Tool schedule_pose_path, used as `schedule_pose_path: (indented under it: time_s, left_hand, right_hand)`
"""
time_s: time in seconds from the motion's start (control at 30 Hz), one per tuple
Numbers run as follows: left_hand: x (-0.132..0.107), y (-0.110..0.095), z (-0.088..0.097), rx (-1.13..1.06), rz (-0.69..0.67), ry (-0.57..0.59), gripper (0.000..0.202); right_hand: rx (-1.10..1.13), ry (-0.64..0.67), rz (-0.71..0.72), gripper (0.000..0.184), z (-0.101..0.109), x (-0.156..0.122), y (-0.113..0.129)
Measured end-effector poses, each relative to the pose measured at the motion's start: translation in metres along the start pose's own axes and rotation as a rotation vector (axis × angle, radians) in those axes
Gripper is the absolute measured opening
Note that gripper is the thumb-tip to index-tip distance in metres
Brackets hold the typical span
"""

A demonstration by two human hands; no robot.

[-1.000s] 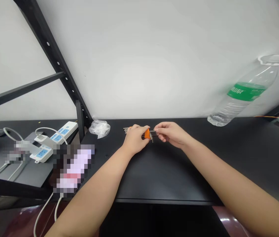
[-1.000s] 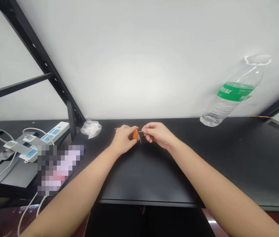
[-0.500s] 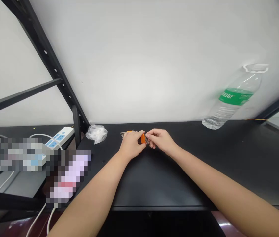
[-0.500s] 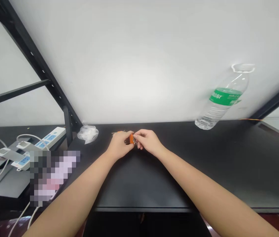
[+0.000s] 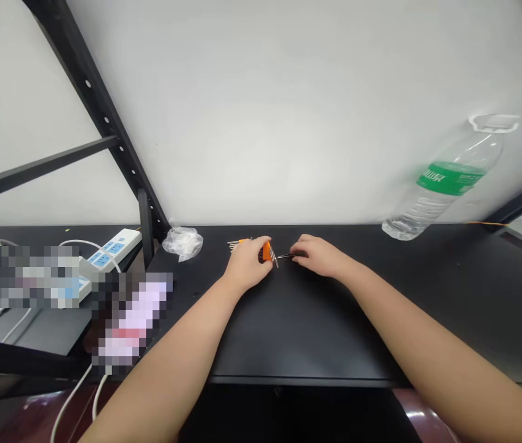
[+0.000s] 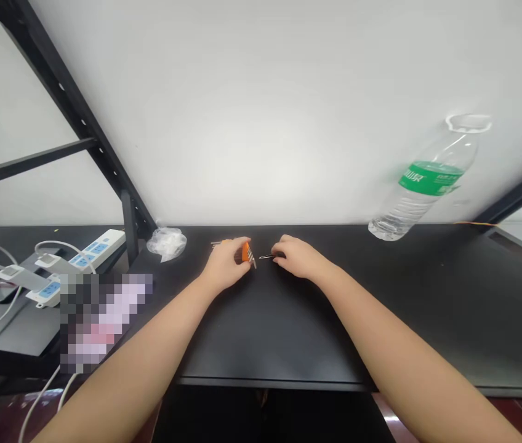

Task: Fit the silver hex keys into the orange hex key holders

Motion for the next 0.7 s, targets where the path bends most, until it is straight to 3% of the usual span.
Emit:
schedule_pose_path:
  time_s: [0.17, 0.37, 0.43, 0.57, 0.7]
  left_hand:
    - [0.000, 0.004, 0.003, -0.011, 0.060, -0.041, 0.058]
    - [0.000, 0.001, 0.004, -0.037, 0.020, -0.050, 0.055]
    - [-0.001, 0.000, 0.004, -0.041, 0.009, -0.039, 0.056]
    - [-0.001, -0.002, 0.004, -0.053, -0.032, -0.016, 0.058]
    - [0.000, -0.004, 0.003, -0.064, -0.060, -0.006, 0.057]
  right_hand:
    - [-0.145, 0.077, -0.012, 0.018, -0.003, 0.001, 0.009]
    - [-0.320, 0.165, -0.084, 0.008, 0.000, 0.001, 0.032]
    - [-0.259, 0.109, -0.086, 0.006, 0.005, 0.001, 0.037]
    - [0.107, -0.071, -0.078, 0.003, 0.019, 0.000, 0.041]
    - [0.350, -0.139, -0.078, 0.015, 0.019, -0.001, 0.040]
Point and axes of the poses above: each hand's wrist, its own x-axis towards the middle knuckle, its own z-axis out of the back of the hand, y = z × x, the point moved 5 cm from there along x, towards the middle knuckle, and after that the axes turned 6 degrees about z, right-handed, at the moved point
